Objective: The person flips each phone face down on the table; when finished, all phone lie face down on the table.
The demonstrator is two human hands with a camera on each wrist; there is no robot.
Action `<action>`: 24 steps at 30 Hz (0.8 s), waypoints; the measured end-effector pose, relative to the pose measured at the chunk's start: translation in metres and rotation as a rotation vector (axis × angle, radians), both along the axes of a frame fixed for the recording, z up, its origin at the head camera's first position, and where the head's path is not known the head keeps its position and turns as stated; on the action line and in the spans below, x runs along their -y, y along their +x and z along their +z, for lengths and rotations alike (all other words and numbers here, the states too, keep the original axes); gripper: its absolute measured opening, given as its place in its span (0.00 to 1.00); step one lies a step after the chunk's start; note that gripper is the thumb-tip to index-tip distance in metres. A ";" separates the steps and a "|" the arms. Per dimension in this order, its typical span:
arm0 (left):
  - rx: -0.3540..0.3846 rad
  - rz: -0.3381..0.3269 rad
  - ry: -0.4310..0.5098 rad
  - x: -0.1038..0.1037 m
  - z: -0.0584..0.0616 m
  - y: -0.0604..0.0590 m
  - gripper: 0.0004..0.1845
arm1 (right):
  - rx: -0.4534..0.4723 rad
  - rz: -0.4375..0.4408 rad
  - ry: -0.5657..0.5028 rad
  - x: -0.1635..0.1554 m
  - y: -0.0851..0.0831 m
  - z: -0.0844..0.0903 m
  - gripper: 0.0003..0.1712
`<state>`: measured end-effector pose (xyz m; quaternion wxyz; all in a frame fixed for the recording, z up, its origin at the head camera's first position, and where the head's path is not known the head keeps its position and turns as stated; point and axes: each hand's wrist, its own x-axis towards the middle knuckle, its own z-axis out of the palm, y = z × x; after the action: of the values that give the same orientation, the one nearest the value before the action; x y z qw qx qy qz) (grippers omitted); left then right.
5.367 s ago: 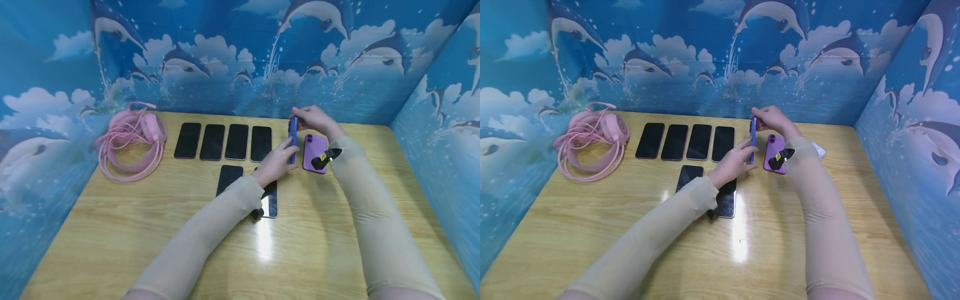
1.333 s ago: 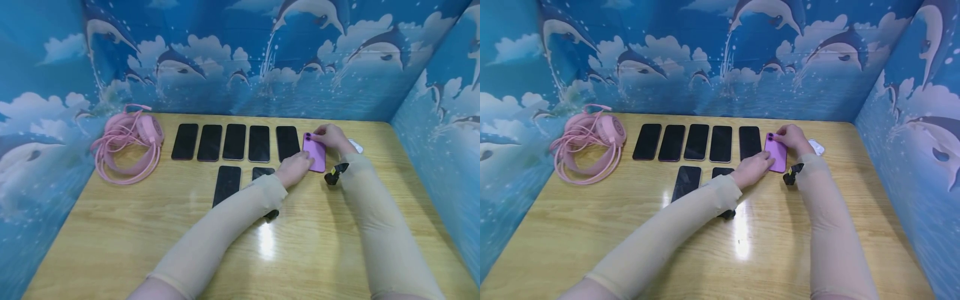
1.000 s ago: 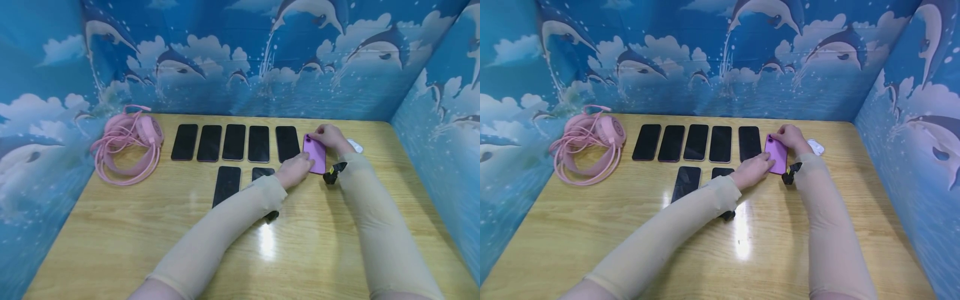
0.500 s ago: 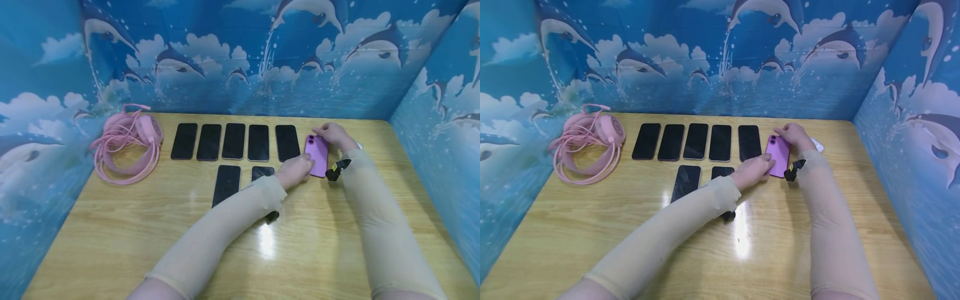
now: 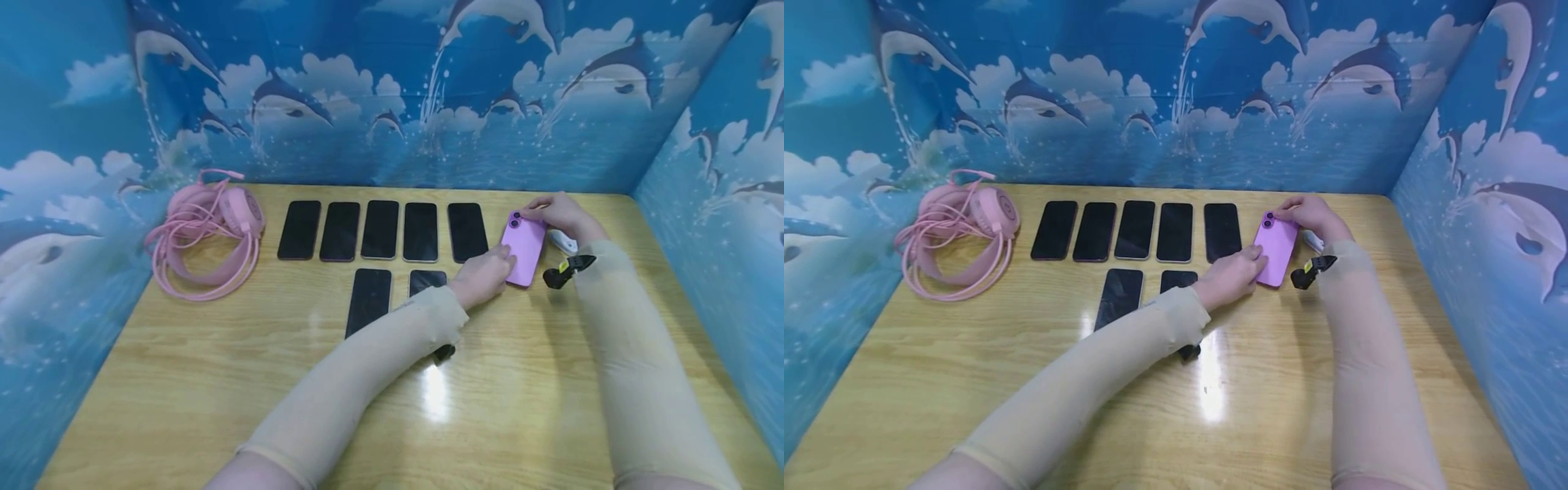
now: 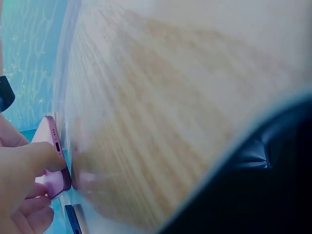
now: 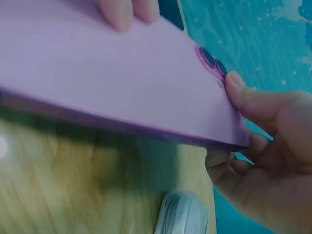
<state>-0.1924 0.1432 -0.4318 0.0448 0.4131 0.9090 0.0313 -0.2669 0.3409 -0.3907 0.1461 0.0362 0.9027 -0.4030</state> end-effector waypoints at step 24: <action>-0.097 -0.174 0.229 0.002 0.009 0.009 0.16 | -0.064 -0.006 0.224 0.026 0.001 0.039 0.25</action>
<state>-0.1833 0.1415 -0.4224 -0.0440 0.4937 0.8614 0.1108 -0.2655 0.3149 -0.3521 0.1112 0.0420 0.9462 -0.3009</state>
